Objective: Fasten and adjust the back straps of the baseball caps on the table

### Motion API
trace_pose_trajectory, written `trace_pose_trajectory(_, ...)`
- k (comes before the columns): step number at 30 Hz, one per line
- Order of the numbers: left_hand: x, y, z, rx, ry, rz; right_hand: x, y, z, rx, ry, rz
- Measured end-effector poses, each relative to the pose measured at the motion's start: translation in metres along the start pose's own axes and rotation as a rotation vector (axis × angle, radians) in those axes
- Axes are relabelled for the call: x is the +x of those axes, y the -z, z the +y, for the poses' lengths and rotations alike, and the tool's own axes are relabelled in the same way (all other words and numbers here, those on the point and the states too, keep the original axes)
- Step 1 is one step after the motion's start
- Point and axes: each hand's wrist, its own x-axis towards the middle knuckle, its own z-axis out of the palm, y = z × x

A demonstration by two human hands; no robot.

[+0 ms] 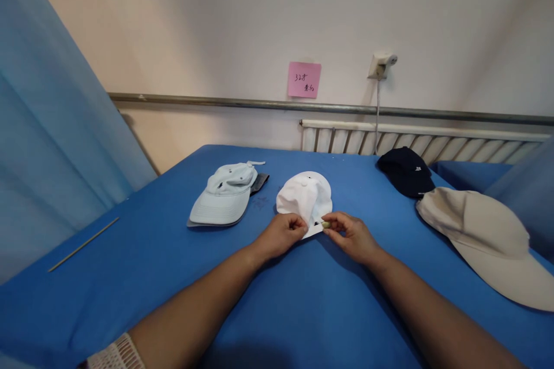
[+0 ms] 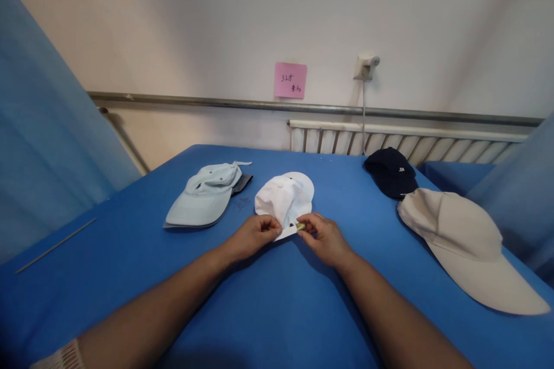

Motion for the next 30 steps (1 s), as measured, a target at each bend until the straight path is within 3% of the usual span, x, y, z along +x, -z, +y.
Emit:
trace_pose_trajectory(16,-0.002,-0.009,-0.001,0.047,-0.064,0.017,-0.002,-0.003,-0.006,-0.031,-0.003,-0.102)
trace_pose_trajectory(23,-0.006,-0.008,0.006,0.225,-0.118,0.024,-0.002,-0.004,-0.011,-0.073,0.044,-0.143)
trace_pose_trajectory(27,-0.012,-0.004,0.014,0.34,-0.149,-0.016,-0.001,-0.004,-0.005,-0.044,-0.012,-0.108)
trace_pose_trajectory(30,-0.015,0.0,0.018,0.423,-0.179,-0.055,0.0,-0.003,0.004,0.1,-0.104,-0.06)
